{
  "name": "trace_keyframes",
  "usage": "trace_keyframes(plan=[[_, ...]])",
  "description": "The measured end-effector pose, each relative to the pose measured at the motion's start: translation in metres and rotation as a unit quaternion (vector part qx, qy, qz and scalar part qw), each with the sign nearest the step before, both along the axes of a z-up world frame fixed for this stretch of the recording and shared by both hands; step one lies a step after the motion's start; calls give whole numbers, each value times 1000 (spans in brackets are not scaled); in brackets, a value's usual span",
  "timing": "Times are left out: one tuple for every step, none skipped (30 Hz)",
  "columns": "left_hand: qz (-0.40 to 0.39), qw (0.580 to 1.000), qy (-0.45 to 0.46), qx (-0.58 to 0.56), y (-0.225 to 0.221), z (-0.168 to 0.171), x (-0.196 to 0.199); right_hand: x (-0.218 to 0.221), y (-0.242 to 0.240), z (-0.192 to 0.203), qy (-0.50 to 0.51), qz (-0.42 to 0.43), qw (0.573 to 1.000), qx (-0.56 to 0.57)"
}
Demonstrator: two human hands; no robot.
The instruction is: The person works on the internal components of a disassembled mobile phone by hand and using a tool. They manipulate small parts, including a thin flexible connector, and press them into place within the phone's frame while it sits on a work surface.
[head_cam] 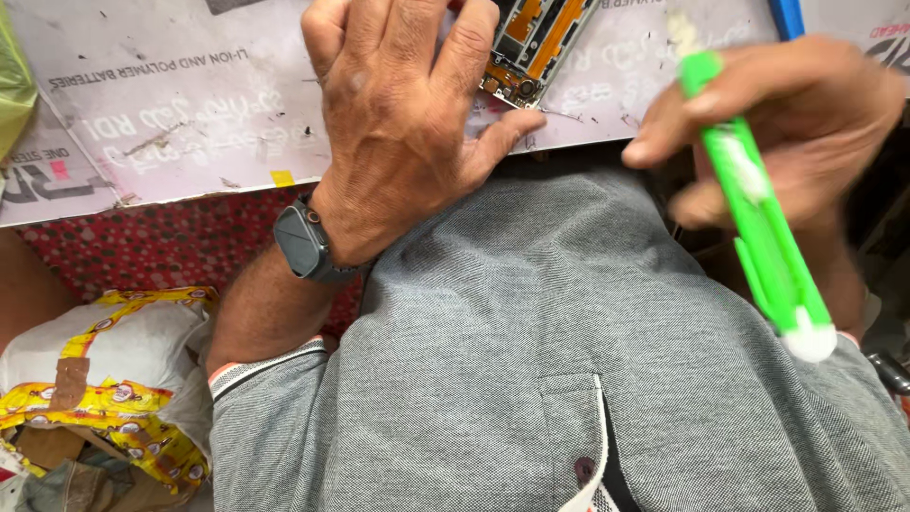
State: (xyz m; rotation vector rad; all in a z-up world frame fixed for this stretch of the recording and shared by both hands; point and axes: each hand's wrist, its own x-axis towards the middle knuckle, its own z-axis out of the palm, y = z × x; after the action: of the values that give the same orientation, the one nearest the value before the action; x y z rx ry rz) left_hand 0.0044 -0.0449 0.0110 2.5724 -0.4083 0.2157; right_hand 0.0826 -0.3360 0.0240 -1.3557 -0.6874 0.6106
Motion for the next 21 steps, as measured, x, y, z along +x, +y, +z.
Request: trace_keyframes(plan=[[0, 1000, 4, -11, 0, 1, 1, -2, -8, -7, 15, 26, 999, -10], [-1, 1000, 7, -21, 1, 2, 2, -6, -17, -10, 104, 37, 993, -53], [1, 999, 19, -35, 1, 2, 3, -10, -22, -15, 190, 48, 976, -94], [4, 998, 30, -49, 1, 3, 4, -16, -19, -22, 26, -2, 996, -91], [9, 999, 20, -50, 1, 3, 4, -24, -9, -32, -139, -49, 985, -84], [14, 999, 11, -51, 0, 2, 4, -30, 1, -37, -301, -93, 946, -74], [17, 999, 8, -49, 0, 2, 4, -31, 7, -37, -321, -90, 940, -68], [21, 999, 5, -47, 0, 2, 3, -30, 11, -34, -340, -87, 934, -62], [24, 999, 8, -42, 0, 2, 3, -29, 14, -29, -359, -84, 928, -56], [25, 999, 9, -40, 0, 2, 4, -31, 15, -24, -341, -79, 934, -75], [26, 999, 11, -36, 0, 2, 4, -34, 15, -18, -322, -75, 939, -94], [26, 999, 10, -35, 0, 1, 5, -34, 17, -17, -320, -81, 939, -98], [27, 999, 8, -34, -1, 1, 6, -35, 17, -17, -318, -87, 938, -102], [28, 999, 5, -32, -2, 1, 7, -36, 21, -21, -335, -103, 932, -92], [30, 999, 1, -30, -2, 0, 7, -37, 24, -24, -352, -119, 925, -82], [30, 999, -2, -31, -3, 0, 8, -38, 24, -26, -358, -126, 922, -78], [32, 999, -4, -31, -3, -1, 8, -38, 25, -28, -364, -133, 919, -74], [31, 999, -4, -35, -3, -2, 8, -39, 26, -30, -370, -140, 916, -70], [30, 999, -5, -37, -4, -3, 8, -40, 26, -31, -376, -146, 913, -66], [30, 999, -7, -39, -4, -4, 8, -40, 26, -31, -381, -151, 910, -62], [29, 999, -12, -40, -3, -5, 9, -40, 26, -32, -388, -157, 906, -58]])
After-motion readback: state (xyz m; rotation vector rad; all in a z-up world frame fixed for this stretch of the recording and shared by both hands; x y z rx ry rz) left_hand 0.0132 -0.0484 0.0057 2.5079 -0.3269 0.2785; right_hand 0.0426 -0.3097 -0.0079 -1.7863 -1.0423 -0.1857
